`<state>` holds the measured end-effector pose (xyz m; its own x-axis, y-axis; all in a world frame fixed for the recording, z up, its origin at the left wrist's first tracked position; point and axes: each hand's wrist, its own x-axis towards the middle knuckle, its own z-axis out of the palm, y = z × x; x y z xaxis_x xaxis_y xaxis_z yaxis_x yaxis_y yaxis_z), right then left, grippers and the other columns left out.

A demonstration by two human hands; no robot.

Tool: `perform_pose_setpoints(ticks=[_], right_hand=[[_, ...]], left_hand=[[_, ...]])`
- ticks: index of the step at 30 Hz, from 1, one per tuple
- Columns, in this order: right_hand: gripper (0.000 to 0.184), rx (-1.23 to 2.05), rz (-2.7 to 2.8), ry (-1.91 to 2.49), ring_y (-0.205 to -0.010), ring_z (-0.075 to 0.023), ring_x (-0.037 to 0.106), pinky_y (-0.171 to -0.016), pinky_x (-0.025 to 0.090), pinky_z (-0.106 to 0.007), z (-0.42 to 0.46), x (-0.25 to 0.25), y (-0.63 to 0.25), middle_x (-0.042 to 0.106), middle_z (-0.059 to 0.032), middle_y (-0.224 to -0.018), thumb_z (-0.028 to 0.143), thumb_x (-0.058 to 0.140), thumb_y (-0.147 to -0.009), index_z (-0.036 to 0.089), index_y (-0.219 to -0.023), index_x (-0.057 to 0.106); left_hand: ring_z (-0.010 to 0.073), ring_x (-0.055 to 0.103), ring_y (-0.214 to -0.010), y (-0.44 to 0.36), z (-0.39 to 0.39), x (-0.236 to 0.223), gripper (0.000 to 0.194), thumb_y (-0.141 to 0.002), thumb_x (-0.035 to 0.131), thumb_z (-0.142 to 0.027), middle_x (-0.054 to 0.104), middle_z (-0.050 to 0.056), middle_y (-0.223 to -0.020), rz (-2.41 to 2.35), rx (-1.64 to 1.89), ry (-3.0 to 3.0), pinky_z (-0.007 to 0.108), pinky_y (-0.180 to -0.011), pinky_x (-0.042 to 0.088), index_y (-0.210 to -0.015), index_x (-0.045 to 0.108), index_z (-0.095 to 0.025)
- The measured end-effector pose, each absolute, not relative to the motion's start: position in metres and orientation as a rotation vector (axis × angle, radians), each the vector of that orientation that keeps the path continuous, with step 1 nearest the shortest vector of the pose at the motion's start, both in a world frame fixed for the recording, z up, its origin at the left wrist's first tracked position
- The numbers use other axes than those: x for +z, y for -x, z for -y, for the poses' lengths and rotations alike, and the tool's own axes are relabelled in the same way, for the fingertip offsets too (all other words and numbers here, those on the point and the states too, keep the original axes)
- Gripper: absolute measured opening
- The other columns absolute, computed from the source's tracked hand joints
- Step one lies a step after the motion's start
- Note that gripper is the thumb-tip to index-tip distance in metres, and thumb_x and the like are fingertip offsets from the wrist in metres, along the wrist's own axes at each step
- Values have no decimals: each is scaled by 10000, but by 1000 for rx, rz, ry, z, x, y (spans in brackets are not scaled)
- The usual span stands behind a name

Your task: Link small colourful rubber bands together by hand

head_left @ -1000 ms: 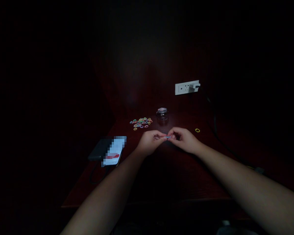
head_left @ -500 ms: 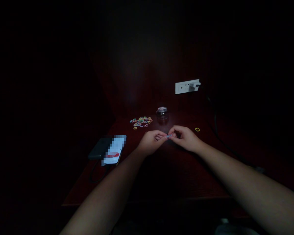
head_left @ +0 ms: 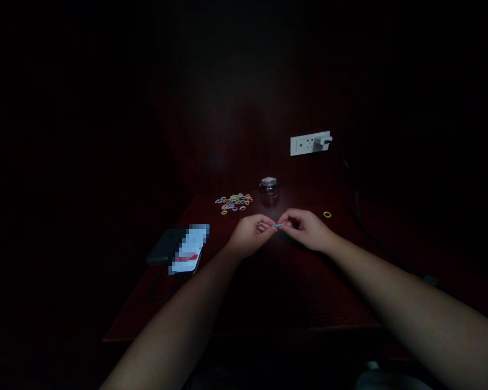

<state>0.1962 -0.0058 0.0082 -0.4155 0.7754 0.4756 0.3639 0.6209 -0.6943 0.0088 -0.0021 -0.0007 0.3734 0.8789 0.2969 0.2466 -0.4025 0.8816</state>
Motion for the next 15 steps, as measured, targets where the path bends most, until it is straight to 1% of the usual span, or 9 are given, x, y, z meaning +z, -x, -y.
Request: perform_pose_setpoints(ticks=[9, 15], right_hand=[[192, 614, 2077, 931, -625, -128, 495, -595, 400, -248, 6, 8, -196, 585, -27, -684, 309, 550, -811, 136, -791, 631], [213, 631, 2103, 956, -599, -119, 464, -570, 373, -239, 7, 8, -197, 549, -10, -645, 313, 519, -826, 133, -758, 609]], left_hand=[[90, 575, -637, -8, 4, 1, 201, -739, 647, -286, 640, 46, -745, -998, 1030, -1942, 191, -577, 456, -829, 615, -109], [97, 562, -653, -9, 6, 3, 200, -750, 629, -304, 628, 37, -751, -1021, 1015, -2017, 192, -572, 436, -831, 608, -122]])
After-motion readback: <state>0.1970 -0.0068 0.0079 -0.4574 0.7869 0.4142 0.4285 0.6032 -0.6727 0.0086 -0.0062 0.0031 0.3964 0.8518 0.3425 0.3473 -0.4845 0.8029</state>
